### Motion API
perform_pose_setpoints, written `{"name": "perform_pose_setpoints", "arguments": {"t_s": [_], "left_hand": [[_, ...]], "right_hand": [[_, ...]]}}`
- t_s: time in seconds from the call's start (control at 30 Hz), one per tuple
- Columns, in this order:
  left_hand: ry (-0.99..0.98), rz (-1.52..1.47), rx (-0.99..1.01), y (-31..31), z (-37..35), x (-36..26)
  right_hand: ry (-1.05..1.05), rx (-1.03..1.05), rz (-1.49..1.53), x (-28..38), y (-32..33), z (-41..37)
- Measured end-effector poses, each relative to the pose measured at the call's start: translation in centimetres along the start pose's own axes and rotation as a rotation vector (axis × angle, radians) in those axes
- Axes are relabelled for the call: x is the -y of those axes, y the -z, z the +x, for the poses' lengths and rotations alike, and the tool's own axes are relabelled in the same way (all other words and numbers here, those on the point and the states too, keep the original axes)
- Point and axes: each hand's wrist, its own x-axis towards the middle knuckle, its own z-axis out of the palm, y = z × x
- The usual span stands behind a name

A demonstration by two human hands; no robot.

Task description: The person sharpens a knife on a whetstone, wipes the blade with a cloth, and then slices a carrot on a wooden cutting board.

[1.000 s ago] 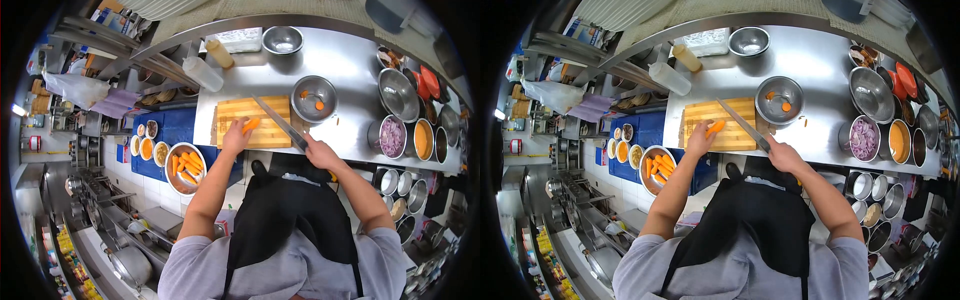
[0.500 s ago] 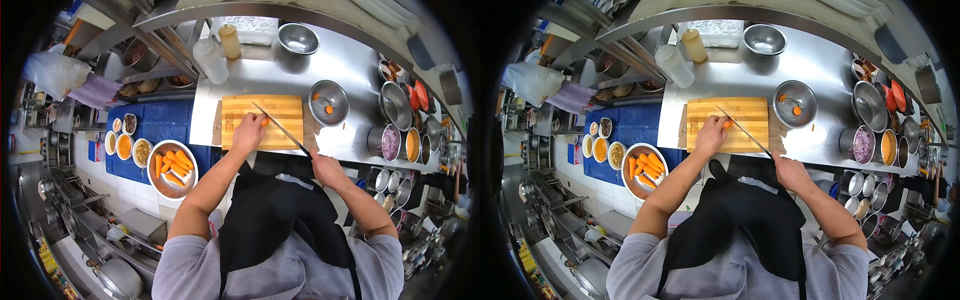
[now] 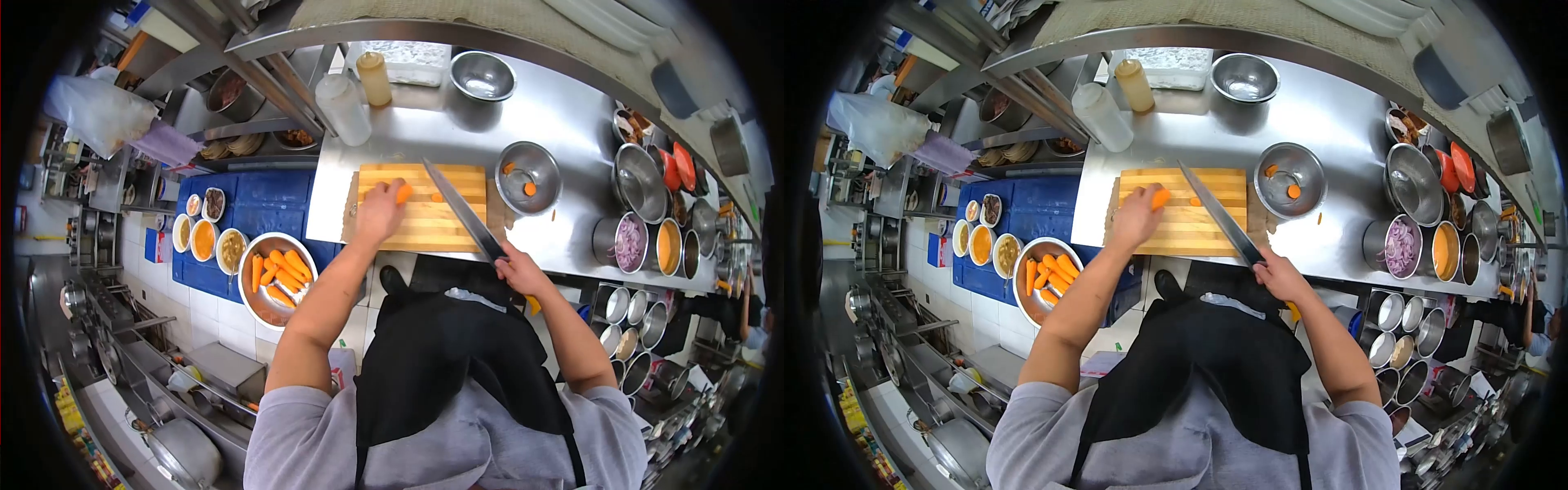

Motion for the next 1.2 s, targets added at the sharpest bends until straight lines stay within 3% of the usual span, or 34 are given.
{"name": "perform_pose_setpoints", "arguments": {"t_s": [0.07, 0.13, 0.2, 0.23, 0.3, 0.4, 0.5, 0.7, 0.77, 0.8, 0.87, 1.0, 1.2], "left_hand": [[0.087, 0.044, -0.036, 1.1, 0.6, 0.1], [0.069, 0.04, -0.056, 0.5, 1.2, -0.2], [-0.038, 0.004, -0.376, -0.3, 1.2, -0.9], [-0.05, 0.009, -0.371, -0.9, 1.1, -1.8], [-0.159, -0.149, -0.265, -2.8, 0.9, -4.6], [-0.162, -0.112, -0.161, -6.3, 2.6, -6.7], [-0.162, -0.323, -0.243, -7.4, 5.6, -8.7], [-0.232, -0.855, -0.259, 0.2, 7.3, -16.8], [-0.069, -1.349, 0.031, 1.3, 7.2, -17.8], [-0.075, -1.342, 0.031, 1.4, 6.5, -18.3], [-0.163, -1.814, 0.247, 1.3, 3.8, -19.1], [-0.28, -1.935, 0.242, 4.7, 0.1, -19.5], [-0.246, -1.94, 0.184, 6.1, -1.0, -17.5]], "right_hand": [[0.034, -0.081, -0.051, -0.6, 0.0, -1.7], [0.121, -0.321, -0.477, 0.2, 0.8, -3.9], [0.066, -0.355, -0.464, 0.5, 1.5, -5.4], [0.01, -0.377, -0.455, 0.4, 1.5, -6.0], [-0.003, -0.456, -0.361, 0.0, 1.3, -6.9], [-0.028, -0.592, -0.247, -1.0, 1.3, -7.7], [-0.077, -0.685, -0.276, -2.8, 1.8, -8.8], [-0.183, -0.867, -0.289, -3.0, 1.9, -11.4], [-0.126, -0.892, -0.281, -1.9, 1.9, -11.7], [-0.067, -0.907, -0.275, -1.3, 1.8, -11.8], [0.012, -0.927, -0.289, -0.5, 1.5, -11.3], [0.212, -0.941, -0.427, 1.9, 1.7, -10.7], [0.271, -0.964, -0.515, 2.8, 1.8, -9.4]]}}
